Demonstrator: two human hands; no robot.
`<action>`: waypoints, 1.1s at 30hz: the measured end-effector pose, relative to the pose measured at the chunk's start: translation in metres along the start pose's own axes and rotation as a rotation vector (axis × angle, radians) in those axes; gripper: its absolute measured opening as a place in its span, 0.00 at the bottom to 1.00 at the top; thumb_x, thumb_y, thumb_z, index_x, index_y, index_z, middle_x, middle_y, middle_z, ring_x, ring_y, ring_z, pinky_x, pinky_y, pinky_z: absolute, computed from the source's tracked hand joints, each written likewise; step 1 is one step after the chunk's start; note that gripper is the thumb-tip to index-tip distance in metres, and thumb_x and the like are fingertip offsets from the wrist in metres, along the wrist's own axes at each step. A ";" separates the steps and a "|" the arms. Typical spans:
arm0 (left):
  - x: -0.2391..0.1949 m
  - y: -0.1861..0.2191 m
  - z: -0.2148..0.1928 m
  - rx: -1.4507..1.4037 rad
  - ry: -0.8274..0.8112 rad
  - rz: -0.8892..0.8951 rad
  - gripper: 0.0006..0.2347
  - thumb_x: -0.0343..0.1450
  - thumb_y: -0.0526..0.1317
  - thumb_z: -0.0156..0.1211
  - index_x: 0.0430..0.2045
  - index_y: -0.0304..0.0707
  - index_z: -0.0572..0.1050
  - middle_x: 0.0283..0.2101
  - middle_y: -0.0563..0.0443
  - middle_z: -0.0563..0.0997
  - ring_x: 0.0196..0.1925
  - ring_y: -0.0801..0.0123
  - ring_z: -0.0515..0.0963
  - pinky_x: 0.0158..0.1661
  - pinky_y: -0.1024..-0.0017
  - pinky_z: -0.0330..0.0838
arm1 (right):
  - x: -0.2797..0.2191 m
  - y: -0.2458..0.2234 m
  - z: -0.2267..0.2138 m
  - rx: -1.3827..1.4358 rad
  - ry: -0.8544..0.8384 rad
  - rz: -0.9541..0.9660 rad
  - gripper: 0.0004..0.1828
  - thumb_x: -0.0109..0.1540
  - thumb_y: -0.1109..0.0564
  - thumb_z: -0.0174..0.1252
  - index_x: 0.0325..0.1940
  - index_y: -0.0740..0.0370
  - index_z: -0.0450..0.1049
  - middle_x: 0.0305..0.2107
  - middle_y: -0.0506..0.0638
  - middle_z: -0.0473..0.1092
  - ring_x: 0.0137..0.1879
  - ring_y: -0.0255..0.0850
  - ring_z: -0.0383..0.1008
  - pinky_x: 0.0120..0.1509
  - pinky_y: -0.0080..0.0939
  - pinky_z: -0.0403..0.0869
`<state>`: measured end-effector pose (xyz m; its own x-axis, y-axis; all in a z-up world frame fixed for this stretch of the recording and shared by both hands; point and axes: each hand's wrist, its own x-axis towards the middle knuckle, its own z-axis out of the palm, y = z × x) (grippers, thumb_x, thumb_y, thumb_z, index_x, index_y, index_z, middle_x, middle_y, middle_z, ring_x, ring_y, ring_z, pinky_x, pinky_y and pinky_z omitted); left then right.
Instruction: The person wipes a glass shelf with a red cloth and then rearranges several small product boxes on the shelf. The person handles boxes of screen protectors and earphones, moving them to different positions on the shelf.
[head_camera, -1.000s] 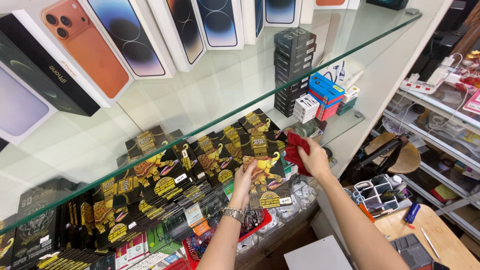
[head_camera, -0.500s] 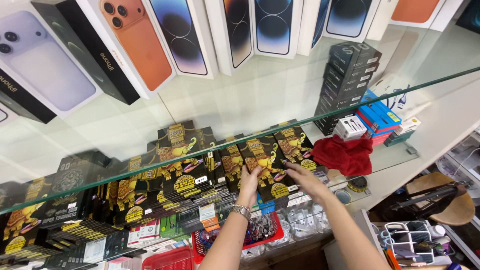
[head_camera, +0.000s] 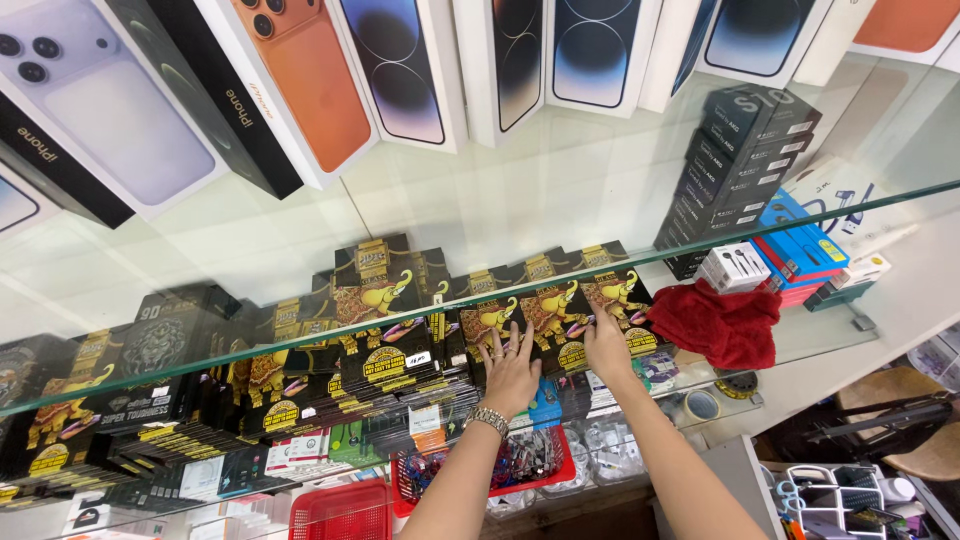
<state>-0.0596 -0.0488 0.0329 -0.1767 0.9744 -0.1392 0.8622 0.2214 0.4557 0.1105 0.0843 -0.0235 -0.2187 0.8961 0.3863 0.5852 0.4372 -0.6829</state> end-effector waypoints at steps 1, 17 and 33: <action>-0.002 0.001 -0.001 0.010 -0.032 -0.008 0.30 0.77 0.48 0.41 0.76 0.54 0.41 0.79 0.48 0.36 0.79 0.44 0.25 0.71 0.42 0.19 | -0.002 -0.002 0.000 -0.024 -0.023 0.025 0.26 0.63 0.60 0.52 0.67 0.66 0.66 0.50 0.69 0.72 0.56 0.65 0.71 0.58 0.58 0.69; 0.002 0.012 0.005 0.228 0.118 0.211 0.47 0.63 0.55 0.72 0.75 0.47 0.47 0.79 0.39 0.41 0.79 0.42 0.35 0.70 0.35 0.28 | -0.032 -0.077 -0.066 -0.451 -0.304 -0.157 0.35 0.50 0.65 0.64 0.63 0.55 0.70 0.55 0.58 0.67 0.61 0.55 0.67 0.62 0.51 0.70; 0.010 0.094 0.012 0.224 0.183 0.555 0.37 0.65 0.40 0.68 0.71 0.41 0.57 0.76 0.40 0.52 0.78 0.43 0.45 0.71 0.43 0.36 | 0.003 0.054 -0.123 -0.321 0.051 -0.042 0.23 0.59 0.59 0.59 0.59 0.60 0.73 0.59 0.62 0.70 0.64 0.62 0.67 0.68 0.55 0.67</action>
<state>0.0255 -0.0186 0.0639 0.2644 0.9372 0.2277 0.9239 -0.3138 0.2190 0.2375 0.1007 0.0169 -0.2127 0.8694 0.4460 0.7948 0.4195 -0.4386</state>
